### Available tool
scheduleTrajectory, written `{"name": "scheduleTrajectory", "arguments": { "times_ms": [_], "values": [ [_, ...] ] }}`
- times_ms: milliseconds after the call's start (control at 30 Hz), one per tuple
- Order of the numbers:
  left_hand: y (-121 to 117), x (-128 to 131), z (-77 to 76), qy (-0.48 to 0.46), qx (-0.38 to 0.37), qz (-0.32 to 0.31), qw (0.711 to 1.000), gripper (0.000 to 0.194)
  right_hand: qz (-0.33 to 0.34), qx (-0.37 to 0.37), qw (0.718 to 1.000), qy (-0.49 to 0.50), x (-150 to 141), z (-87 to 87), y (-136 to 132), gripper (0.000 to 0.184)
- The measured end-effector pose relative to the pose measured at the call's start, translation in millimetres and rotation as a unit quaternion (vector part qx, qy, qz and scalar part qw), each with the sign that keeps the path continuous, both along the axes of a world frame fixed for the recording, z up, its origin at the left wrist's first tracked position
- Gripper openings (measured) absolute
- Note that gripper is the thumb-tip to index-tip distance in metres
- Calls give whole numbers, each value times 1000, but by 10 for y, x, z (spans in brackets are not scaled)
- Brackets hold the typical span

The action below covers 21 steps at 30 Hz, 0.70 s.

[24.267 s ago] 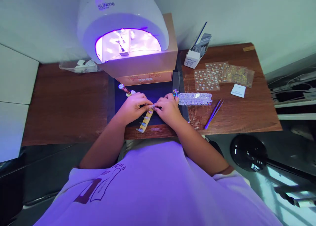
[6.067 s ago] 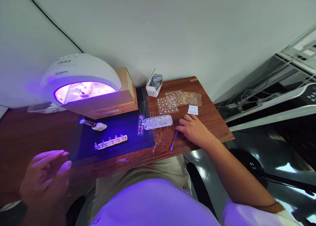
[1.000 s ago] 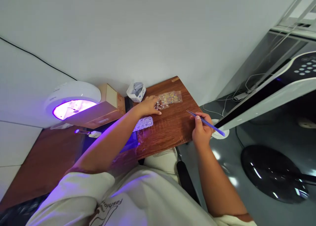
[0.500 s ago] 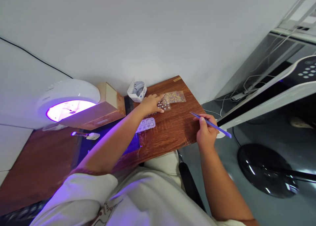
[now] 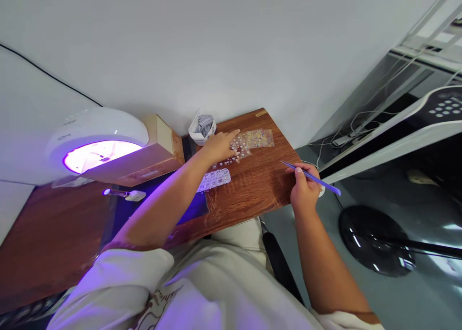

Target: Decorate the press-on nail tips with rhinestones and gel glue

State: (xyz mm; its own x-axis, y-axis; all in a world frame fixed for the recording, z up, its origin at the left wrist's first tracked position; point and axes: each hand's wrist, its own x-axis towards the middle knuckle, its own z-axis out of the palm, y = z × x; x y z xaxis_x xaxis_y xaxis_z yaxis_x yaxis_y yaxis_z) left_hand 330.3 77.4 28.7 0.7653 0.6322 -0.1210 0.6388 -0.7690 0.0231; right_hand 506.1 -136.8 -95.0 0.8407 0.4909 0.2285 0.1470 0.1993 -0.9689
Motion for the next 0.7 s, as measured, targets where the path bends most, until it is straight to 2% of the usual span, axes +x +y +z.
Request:
{"name": "scheduleTrajectory", "arguments": {
  "times_ms": [167, 300, 467, 700],
  "values": [
    [65, 35, 4, -30, -9, -5, 999, 49, -3, -7, 1000, -6, 4, 14, 10, 39],
    [197, 236, -99, -39, -39, -32, 998, 54, 0, -12, 1000, -10, -8, 51, 4, 37],
    [292, 437, -229, -28, -66, -54, 996, 52, -4, -11, 1000, -8, -26, 110, 0, 35],
    [250, 453, -171, -4, -79, -37, 996, 68, -4, -5, 1000, 11, -47, 224, 31, 21]
  ]
}}
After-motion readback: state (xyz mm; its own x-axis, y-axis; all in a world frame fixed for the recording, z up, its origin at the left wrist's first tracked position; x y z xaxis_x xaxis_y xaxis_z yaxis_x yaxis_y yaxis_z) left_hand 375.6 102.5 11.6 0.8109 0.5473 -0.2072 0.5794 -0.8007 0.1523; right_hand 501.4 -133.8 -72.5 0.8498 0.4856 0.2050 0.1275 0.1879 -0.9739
